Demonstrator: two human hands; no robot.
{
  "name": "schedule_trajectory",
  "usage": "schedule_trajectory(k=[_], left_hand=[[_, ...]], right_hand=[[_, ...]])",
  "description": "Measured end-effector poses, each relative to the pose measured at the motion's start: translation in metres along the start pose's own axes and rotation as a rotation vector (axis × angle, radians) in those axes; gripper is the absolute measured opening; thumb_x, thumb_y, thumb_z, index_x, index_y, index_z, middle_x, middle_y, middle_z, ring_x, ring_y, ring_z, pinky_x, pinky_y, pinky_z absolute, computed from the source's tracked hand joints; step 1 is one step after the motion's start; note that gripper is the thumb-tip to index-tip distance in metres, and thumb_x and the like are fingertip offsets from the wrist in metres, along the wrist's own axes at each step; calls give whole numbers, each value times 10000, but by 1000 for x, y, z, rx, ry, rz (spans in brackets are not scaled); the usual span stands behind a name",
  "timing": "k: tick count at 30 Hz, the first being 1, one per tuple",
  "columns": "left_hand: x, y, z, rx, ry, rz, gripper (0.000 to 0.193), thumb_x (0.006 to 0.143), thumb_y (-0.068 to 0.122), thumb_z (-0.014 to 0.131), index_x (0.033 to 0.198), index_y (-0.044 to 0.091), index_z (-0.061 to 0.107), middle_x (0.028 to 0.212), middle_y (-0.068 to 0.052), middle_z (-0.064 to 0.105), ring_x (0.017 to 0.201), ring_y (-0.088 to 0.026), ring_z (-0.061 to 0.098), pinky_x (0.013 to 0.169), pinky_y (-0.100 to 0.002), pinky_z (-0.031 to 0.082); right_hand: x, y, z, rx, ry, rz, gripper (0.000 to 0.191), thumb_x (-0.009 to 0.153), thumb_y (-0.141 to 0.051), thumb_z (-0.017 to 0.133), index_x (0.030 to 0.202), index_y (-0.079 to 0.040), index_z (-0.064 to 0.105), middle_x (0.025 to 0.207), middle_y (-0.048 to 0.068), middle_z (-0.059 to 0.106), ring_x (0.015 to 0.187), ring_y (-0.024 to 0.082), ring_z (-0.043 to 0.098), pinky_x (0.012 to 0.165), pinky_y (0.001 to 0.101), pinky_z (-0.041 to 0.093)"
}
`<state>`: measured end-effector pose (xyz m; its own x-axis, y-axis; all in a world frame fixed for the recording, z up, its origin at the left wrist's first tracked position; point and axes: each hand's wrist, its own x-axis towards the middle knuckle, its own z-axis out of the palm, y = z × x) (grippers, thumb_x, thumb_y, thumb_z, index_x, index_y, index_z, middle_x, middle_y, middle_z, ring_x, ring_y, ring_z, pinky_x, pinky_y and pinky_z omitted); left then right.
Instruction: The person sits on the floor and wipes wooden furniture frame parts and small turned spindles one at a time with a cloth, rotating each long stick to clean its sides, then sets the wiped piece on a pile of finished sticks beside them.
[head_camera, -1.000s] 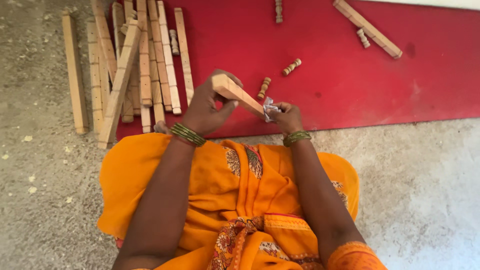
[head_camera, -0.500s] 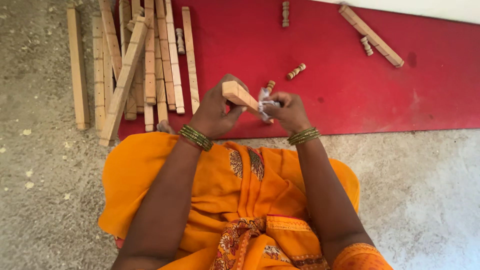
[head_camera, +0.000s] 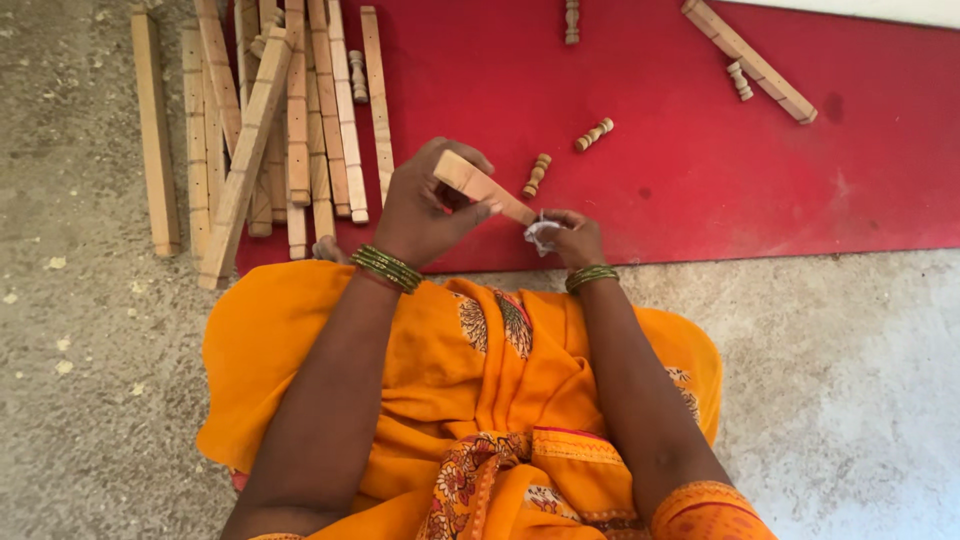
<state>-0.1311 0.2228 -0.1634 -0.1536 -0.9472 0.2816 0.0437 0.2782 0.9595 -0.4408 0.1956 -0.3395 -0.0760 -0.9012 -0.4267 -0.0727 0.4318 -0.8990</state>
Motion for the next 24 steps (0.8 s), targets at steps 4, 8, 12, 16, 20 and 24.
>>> schedule_trajectory(k=[4, 8, 12, 16, 20, 24], left_hand=[[1, -2, 1, 7, 5, 25, 338, 823, 34, 872, 1057, 70, 630, 982, 12, 639, 885, -80, 673, 729, -228, 579], [1, 1, 0, 98, 26, 121, 364, 825, 36, 865, 1111, 67, 642, 1042, -23, 600, 953, -118, 700, 751, -241, 614], [-2, 8, -3, 29, -3, 124, 381, 853, -23, 776, 1199, 69, 644, 1136, -55, 583, 985, -141, 703, 774, -248, 635], [-2, 11, -5, 10, -18, 124, 409, 874, -50, 744, 1239, 74, 609, 1159, -55, 590, 1021, -147, 717, 819, -253, 644], [-4, 10, -4, 36, -19, 118, 420, 892, -78, 727, 1262, 76, 603, 1188, -72, 604, 1076, -164, 732, 865, -272, 652], [-3, 5, 3, -1, 4, 123, 476, 916, -72, 725, 1327, 66, 529, 1250, -97, 632, 1146, -184, 713, 909, -298, 644]], right_hand=[[-11, -12, 1, 127, 16, 29, 269, 808, 35, 758, 1072, 75, 725, 929, 158, 769, 746, 190, 731, 638, 282, 596], [-13, -18, 8, 118, 66, -9, 226, 829, 35, 773, 1047, 72, 730, 924, 151, 770, 737, 169, 725, 617, 263, 581], [-22, -35, 25, 5, 131, -124, 205, 854, -7, 773, 1048, 51, 740, 900, 147, 754, 688, 164, 677, 572, 279, 536], [-49, -84, 54, 18, 152, -216, 224, 859, 10, 723, 1080, 38, 746, 971, 132, 767, 773, 142, 712, 673, 265, 586], [-102, -147, 85, -62, -71, -438, 318, 889, 79, 629, 1174, 16, 757, 1055, 85, 765, 898, 108, 707, 819, 232, 590], [-138, -196, 89, -140, -208, -647, 236, 922, 86, 683, 1143, 25, 738, 1065, 48, 698, 932, 100, 679, 813, 236, 587]])
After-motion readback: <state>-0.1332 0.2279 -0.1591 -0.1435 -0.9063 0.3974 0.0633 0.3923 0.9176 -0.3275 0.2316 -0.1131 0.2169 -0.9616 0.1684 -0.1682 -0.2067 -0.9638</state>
